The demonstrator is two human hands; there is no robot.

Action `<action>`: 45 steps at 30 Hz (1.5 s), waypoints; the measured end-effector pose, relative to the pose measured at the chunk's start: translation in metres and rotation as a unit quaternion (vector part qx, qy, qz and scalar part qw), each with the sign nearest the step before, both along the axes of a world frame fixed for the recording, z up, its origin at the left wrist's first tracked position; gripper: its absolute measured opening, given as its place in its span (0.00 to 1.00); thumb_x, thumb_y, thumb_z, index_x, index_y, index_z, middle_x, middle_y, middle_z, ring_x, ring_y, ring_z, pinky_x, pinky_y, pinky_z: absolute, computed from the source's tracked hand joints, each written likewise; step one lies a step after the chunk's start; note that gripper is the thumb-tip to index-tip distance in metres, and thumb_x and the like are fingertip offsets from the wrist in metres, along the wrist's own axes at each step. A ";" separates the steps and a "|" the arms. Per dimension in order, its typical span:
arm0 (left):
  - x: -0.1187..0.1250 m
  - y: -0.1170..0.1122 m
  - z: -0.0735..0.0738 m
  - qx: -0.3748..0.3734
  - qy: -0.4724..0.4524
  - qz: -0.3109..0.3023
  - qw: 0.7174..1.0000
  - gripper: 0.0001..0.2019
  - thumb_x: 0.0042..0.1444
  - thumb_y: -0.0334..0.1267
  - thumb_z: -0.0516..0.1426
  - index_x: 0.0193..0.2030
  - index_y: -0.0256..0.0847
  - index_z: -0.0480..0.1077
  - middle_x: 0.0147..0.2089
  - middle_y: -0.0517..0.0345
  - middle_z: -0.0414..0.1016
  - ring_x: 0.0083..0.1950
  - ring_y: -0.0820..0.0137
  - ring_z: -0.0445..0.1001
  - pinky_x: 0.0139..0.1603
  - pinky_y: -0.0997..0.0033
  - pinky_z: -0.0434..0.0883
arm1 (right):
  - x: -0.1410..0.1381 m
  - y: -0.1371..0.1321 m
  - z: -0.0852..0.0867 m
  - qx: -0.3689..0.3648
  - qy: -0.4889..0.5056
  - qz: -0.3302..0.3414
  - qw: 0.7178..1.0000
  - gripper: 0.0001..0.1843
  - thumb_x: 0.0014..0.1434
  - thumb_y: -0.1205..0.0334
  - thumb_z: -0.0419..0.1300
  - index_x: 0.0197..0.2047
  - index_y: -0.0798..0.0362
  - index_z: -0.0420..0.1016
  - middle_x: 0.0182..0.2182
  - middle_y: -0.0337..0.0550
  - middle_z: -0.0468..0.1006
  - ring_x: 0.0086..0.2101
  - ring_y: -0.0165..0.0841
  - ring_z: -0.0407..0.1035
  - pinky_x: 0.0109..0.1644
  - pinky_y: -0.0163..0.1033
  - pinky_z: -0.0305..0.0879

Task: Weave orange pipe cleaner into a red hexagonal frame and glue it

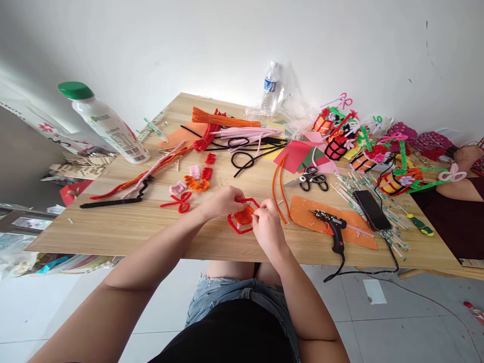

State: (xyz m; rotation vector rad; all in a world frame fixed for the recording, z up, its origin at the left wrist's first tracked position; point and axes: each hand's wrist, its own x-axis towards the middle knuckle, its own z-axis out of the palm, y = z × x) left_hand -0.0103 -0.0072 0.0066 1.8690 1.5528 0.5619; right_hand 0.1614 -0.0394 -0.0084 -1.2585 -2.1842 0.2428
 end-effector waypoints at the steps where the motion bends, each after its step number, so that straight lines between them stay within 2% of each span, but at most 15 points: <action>1: 0.000 0.000 -0.001 0.002 0.003 -0.001 1.000 0.08 0.47 0.37 0.58 0.20 0.37 0.69 0.18 0.63 0.64 0.22 0.76 0.59 0.24 0.75 0.55 | -0.001 0.000 -0.001 0.005 0.007 -0.007 1.000 0.13 0.51 0.76 0.58 0.20 0.52 0.69 0.31 0.42 0.66 0.32 0.32 0.65 0.38 0.39 0.67; 6: 0.000 0.000 -0.001 0.009 0.023 -0.009 1.000 0.07 0.46 0.36 0.56 0.21 0.37 0.69 0.19 0.63 0.64 0.22 0.76 0.58 0.24 0.74 0.54 | -0.003 0.005 -0.010 -0.007 0.078 -0.052 0.996 0.12 0.49 0.75 0.58 0.21 0.51 0.64 0.29 0.41 0.67 0.31 0.33 0.66 0.37 0.39 0.68; 10: 0.000 0.000 -0.001 0.013 0.028 -0.010 0.999 0.07 0.47 0.36 0.55 0.24 0.37 0.71 0.20 0.62 0.66 0.23 0.75 0.60 0.24 0.74 0.55 | -0.001 0.013 -0.014 -0.067 0.162 -0.116 0.978 0.08 0.46 0.70 0.61 0.30 0.51 0.67 0.31 0.42 0.70 0.33 0.34 0.68 0.35 0.39 0.69; 14: 0.002 -0.001 -0.002 0.025 0.021 0.001 0.999 0.07 0.47 0.34 0.54 0.25 0.36 0.72 0.20 0.61 0.67 0.23 0.75 0.61 0.25 0.74 0.56 | 0.000 0.019 -0.012 -0.146 0.150 -0.126 0.970 0.06 0.47 0.65 0.61 0.32 0.52 0.70 0.27 0.41 0.74 0.28 0.34 0.68 0.34 0.40 0.68; 16: 0.004 -0.001 -0.002 0.031 -0.008 0.011 0.999 0.07 0.47 0.34 0.55 0.27 0.36 0.73 0.22 0.60 0.70 0.24 0.74 0.63 0.26 0.75 0.58 | 0.000 0.021 -0.009 -0.122 0.138 -0.129 0.974 0.04 0.48 0.64 0.59 0.31 0.52 0.71 0.26 0.40 0.75 0.26 0.33 0.68 0.33 0.39 0.66; 20: 0.004 -0.001 0.000 -0.005 -0.109 0.028 0.994 0.09 0.47 0.33 0.55 0.34 0.35 0.75 0.27 0.59 0.74 0.27 0.74 0.68 0.27 0.76 0.62 | 0.002 0.023 -0.006 -0.016 0.114 -0.126 0.985 0.03 0.48 0.66 0.56 0.28 0.52 0.71 0.27 0.42 0.75 0.28 0.33 0.67 0.35 0.38 0.65; 23: 0.004 0.001 -0.003 -0.049 -0.151 0.025 0.987 0.11 0.48 0.33 0.55 0.37 0.34 0.76 0.28 0.59 0.75 0.28 0.74 0.69 0.26 0.77 0.63 | 0.005 0.025 -0.007 -0.014 0.117 -0.128 0.985 0.03 0.48 0.67 0.55 0.27 0.52 0.70 0.26 0.40 0.74 0.26 0.32 0.66 0.33 0.38 0.64; 27: 0.007 0.004 -0.012 -0.043 -0.144 0.035 0.988 0.13 0.46 0.30 0.54 0.38 0.34 0.75 0.29 0.58 0.74 0.29 0.74 0.68 0.27 0.77 0.64 | 0.006 0.027 -0.009 -0.025 0.135 -0.140 0.981 0.01 0.47 0.66 0.56 0.25 0.51 0.68 0.24 0.39 0.72 0.26 0.32 0.64 0.34 0.38 0.63; 33: 0.017 0.001 -0.017 -0.016 -0.114 0.064 0.991 0.10 0.46 0.29 0.52 0.34 0.34 0.73 0.28 0.59 0.74 0.28 0.74 0.67 0.27 0.77 0.63 | 0.009 0.030 -0.016 -0.135 0.223 -0.127 0.957 0.06 0.51 0.60 0.59 0.26 0.52 0.69 0.24 0.37 0.72 0.25 0.30 0.64 0.31 0.36 0.64; 37: 0.019 -0.001 -0.017 -0.003 -0.106 0.072 0.992 0.06 0.46 0.29 0.51 0.28 0.35 0.70 0.24 0.61 0.71 0.25 0.75 0.65 0.27 0.77 0.62 | 0.018 0.027 -0.019 -0.205 0.256 -0.066 0.942 0.13 0.53 0.55 0.60 0.38 0.54 0.74 0.32 0.43 0.78 0.31 0.33 0.71 0.36 0.39 0.70; 40: 0.020 -0.002 -0.017 -0.002 -0.104 0.080 0.991 0.05 0.46 0.31 0.52 0.24 0.36 0.68 0.23 0.62 0.69 0.25 0.75 0.65 0.26 0.77 0.62 | 0.025 0.021 -0.017 -0.170 0.250 -0.069 0.951 0.20 0.52 0.56 0.62 0.47 0.55 0.73 0.40 0.49 0.78 0.37 0.35 0.73 0.43 0.42 0.71; 42: 0.020 -0.002 -0.017 -0.007 -0.109 0.082 0.991 0.05 0.46 0.31 0.52 0.25 0.36 0.68 0.23 0.61 0.69 0.25 0.75 0.66 0.26 0.77 0.62 | 0.029 0.016 -0.013 -0.119 0.227 -0.087 0.963 0.17 0.54 0.57 0.61 0.45 0.55 0.73 0.40 0.49 0.78 0.38 0.36 0.74 0.44 0.42 0.71; 45: 0.020 -0.002 -0.017 -0.011 -0.107 0.085 0.991 0.06 0.46 0.31 0.52 0.28 0.35 0.71 0.23 0.61 0.70 0.25 0.74 0.67 0.26 0.77 0.62 | 0.032 0.012 -0.007 -0.048 0.192 -0.130 0.971 0.09 0.58 0.57 0.56 0.37 0.53 0.72 0.34 0.46 0.78 0.34 0.34 0.73 0.41 0.40 0.70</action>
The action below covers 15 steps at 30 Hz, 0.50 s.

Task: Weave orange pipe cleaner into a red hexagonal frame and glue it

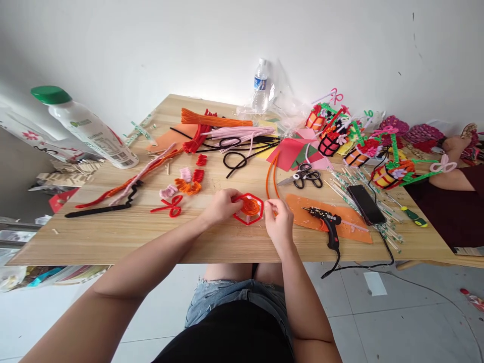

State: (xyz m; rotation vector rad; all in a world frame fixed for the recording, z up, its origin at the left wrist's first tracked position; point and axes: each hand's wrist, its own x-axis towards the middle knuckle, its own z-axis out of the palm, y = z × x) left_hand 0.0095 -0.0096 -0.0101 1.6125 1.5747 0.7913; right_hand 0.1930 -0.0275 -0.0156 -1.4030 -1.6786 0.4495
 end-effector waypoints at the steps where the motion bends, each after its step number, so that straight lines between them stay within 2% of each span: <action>1: 0.000 0.000 0.000 -0.002 0.003 0.001 1.000 0.07 0.46 0.31 0.52 0.29 0.35 0.71 0.23 0.61 0.71 0.26 0.74 0.66 0.26 0.77 0.62 | 0.001 -0.001 0.002 0.013 -0.008 -0.025 1.000 0.09 0.59 0.58 0.54 0.34 0.52 0.71 0.31 0.45 0.78 0.32 0.34 0.72 0.39 0.40 0.69; 3: 0.000 0.000 0.000 -0.005 0.008 0.000 1.000 0.07 0.46 0.30 0.53 0.30 0.35 0.72 0.22 0.60 0.71 0.26 0.74 0.66 0.25 0.77 0.61 | 0.003 -0.001 0.004 0.029 -0.006 -0.066 0.997 0.10 0.60 0.61 0.50 0.28 0.51 0.66 0.26 0.42 0.76 0.28 0.33 0.70 0.36 0.39 0.66; 6: 0.000 0.000 0.001 -0.003 0.008 -0.003 1.000 0.07 0.47 0.30 0.53 0.30 0.35 0.73 0.22 0.60 0.71 0.25 0.74 0.66 0.24 0.77 0.61 | 0.007 -0.004 0.006 0.044 0.037 -0.080 0.995 0.14 0.61 0.64 0.46 0.23 0.48 0.57 0.17 0.36 0.68 0.21 0.30 0.64 0.30 0.37 0.62; 9: -0.001 0.000 0.002 -0.002 0.006 -0.001 1.000 0.07 0.47 0.31 0.53 0.30 0.35 0.73 0.22 0.60 0.71 0.25 0.75 0.66 0.24 0.77 0.60 | 0.010 -0.005 0.011 0.068 0.069 -0.090 0.991 0.17 0.64 0.60 0.44 0.22 0.47 0.52 0.15 0.33 0.62 0.18 0.28 0.60 0.27 0.35 0.60; 12: -0.004 0.001 0.003 -0.005 -0.003 0.001 1.000 0.06 0.47 0.33 0.54 0.28 0.35 0.71 0.21 0.62 0.69 0.24 0.75 0.64 0.24 0.76 0.60 | 0.009 0.002 0.018 0.065 0.055 -0.067 0.994 0.19 0.65 0.55 0.45 0.24 0.49 0.59 0.19 0.37 0.67 0.21 0.29 0.63 0.30 0.36 0.64; 15: -0.007 0.004 0.003 -0.013 -0.013 -0.001 1.000 0.06 0.46 0.34 0.54 0.24 0.36 0.69 0.19 0.64 0.65 0.23 0.76 0.62 0.24 0.77 0.59 | 0.003 0.016 0.023 0.042 0.025 0.022 0.999 0.10 0.60 0.54 0.53 0.38 0.51 0.70 0.32 0.43 0.73 0.30 0.31 0.69 0.32 0.35 0.67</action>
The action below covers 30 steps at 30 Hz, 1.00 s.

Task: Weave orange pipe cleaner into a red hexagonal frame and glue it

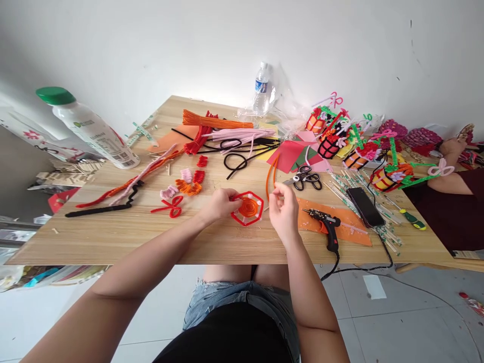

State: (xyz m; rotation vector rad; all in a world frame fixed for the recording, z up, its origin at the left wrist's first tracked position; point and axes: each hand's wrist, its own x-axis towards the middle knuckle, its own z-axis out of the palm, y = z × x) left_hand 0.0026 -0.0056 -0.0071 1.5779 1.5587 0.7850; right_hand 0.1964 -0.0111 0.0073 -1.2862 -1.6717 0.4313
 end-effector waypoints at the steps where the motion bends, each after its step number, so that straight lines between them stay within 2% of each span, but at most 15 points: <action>1: -0.001 0.001 0.000 -0.004 -0.002 0.000 1.000 0.06 0.46 0.34 0.54 0.23 0.36 0.69 0.19 0.65 0.64 0.23 0.76 0.62 0.24 0.77 0.58 | -0.002 0.005 0.000 -0.008 -0.023 0.032 0.999 0.11 0.58 0.55 0.56 0.41 0.51 0.71 0.34 0.44 0.73 0.32 0.32 0.69 0.32 0.35 0.67; 2: -0.002 0.002 0.000 -0.007 -0.004 0.000 1.000 0.06 0.46 0.35 0.54 0.23 0.36 0.68 0.18 0.65 0.63 0.23 0.76 0.61 0.23 0.77 0.58 | -0.004 0.009 -0.001 -0.016 -0.050 0.057 0.997 0.12 0.55 0.56 0.58 0.42 0.52 0.72 0.34 0.44 0.73 0.33 0.33 0.69 0.32 0.36 0.67; 4: -0.002 0.003 0.000 -0.013 -0.001 0.001 1.000 0.06 0.46 0.35 0.54 0.23 0.36 0.68 0.18 0.66 0.62 0.23 0.76 0.61 0.23 0.77 0.57 | -0.008 0.015 -0.005 -0.036 -0.101 0.080 0.991 0.08 0.53 0.59 0.59 0.36 0.52 0.74 0.30 0.42 0.72 0.30 0.33 0.67 0.32 0.36 0.67; 10: 0.000 0.000 0.004 0.028 0.037 0.017 0.999 0.05 0.49 0.34 0.54 0.31 0.37 0.70 0.26 0.61 0.72 0.27 0.74 0.66 0.28 0.76 0.62 | -0.021 0.014 -0.014 -0.095 -0.126 0.036 0.987 0.06 0.52 0.63 0.56 0.31 0.51 0.73 0.20 0.36 0.71 0.23 0.31 0.66 0.30 0.35 0.63; 16: 0.004 -0.002 0.001 0.085 0.052 0.020 0.995 0.02 0.49 0.34 0.55 0.27 0.39 0.66 0.29 0.59 0.70 0.31 0.72 0.67 0.34 0.74 0.64 | -0.032 0.014 -0.015 -0.061 -0.186 -0.018 0.980 0.04 0.50 0.66 0.55 0.27 0.51 0.69 0.22 0.38 0.73 0.26 0.33 0.67 0.31 0.36 0.60; 22: 0.008 0.000 -0.009 0.127 0.080 0.034 0.988 0.07 0.46 0.27 0.53 0.23 0.41 0.60 0.30 0.58 0.67 0.32 0.72 0.66 0.35 0.73 0.64 | -0.040 0.015 -0.019 -0.025 -0.225 -0.030 0.974 0.04 0.51 0.68 0.54 0.27 0.51 0.68 0.24 0.43 0.74 0.28 0.36 0.67 0.33 0.37 0.60; 30: 0.013 0.000 -0.009 0.115 0.056 0.049 0.991 0.08 0.47 0.25 0.52 0.22 0.40 0.61 0.29 0.58 0.68 0.31 0.73 0.66 0.33 0.74 0.62 | -0.045 0.013 -0.016 -0.037 -0.259 -0.037 0.964 0.05 0.52 0.70 0.54 0.30 0.53 0.70 0.27 0.46 0.75 0.31 0.38 0.69 0.35 0.39 0.61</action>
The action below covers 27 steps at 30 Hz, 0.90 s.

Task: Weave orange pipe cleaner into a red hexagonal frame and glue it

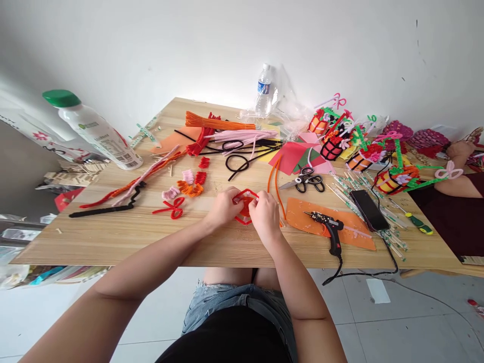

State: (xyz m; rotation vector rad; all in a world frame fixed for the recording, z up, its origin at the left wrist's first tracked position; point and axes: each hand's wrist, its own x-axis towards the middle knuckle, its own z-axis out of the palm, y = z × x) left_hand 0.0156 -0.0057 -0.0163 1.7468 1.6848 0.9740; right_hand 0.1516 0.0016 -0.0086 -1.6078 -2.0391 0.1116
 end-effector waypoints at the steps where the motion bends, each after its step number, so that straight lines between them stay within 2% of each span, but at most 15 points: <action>1: 0.000 0.000 0.000 0.001 -0.002 0.002 1.000 0.08 0.47 0.25 0.52 0.21 0.40 0.60 0.29 0.58 0.67 0.30 0.73 0.65 0.32 0.74 0.62 | 0.000 0.000 0.001 -0.004 -0.008 -0.001 1.000 0.05 0.53 0.70 0.54 0.30 0.53 0.70 0.28 0.46 0.75 0.31 0.38 0.69 0.35 0.38 0.60; 4: 0.001 0.000 -0.001 0.005 -0.006 0.007 1.000 0.08 0.47 0.26 0.52 0.21 0.40 0.59 0.28 0.59 0.66 0.29 0.74 0.64 0.32 0.74 0.61 | -0.001 -0.002 0.004 -0.014 -0.034 0.005 0.999 0.04 0.56 0.67 0.56 0.31 0.53 0.71 0.29 0.47 0.76 0.32 0.38 0.70 0.35 0.38 0.60; 8: 0.001 0.000 -0.005 0.014 -0.014 0.009 1.000 0.09 0.47 0.25 0.52 0.21 0.40 0.59 0.28 0.60 0.66 0.28 0.74 0.64 0.31 0.75 0.61 | -0.003 -0.003 0.006 -0.019 -0.073 -0.002 0.997 0.08 0.60 0.61 0.56 0.32 0.55 0.71 0.30 0.48 0.78 0.32 0.37 0.70 0.34 0.37 0.59; 14: 0.002 0.001 -0.006 0.025 -0.016 0.000 1.000 0.11 0.47 0.25 0.53 0.20 0.41 0.56 0.28 0.60 0.64 0.27 0.75 0.62 0.30 0.75 0.60 | -0.005 -0.003 0.009 -0.034 -0.094 -0.024 0.995 0.08 0.61 0.61 0.56 0.32 0.55 0.71 0.31 0.48 0.78 0.32 0.37 0.71 0.33 0.37 0.57; 20: 0.001 0.002 -0.005 0.023 -0.022 0.001 1.000 0.11 0.47 0.25 0.52 0.20 0.41 0.56 0.27 0.61 0.62 0.28 0.75 0.62 0.30 0.75 0.60 | -0.003 -0.003 0.007 -0.024 -0.087 -0.014 0.996 0.10 0.62 0.59 0.56 0.32 0.54 0.71 0.31 0.47 0.78 0.33 0.37 0.71 0.34 0.36 0.57; 27: 0.001 0.001 -0.004 0.020 -0.012 -0.013 1.000 0.09 0.48 0.26 0.53 0.21 0.40 0.58 0.29 0.60 0.64 0.29 0.74 0.64 0.32 0.74 0.62 | -0.004 -0.002 0.006 -0.022 -0.074 -0.021 0.997 0.10 0.61 0.59 0.56 0.30 0.53 0.69 0.30 0.47 0.77 0.32 0.36 0.70 0.33 0.37 0.56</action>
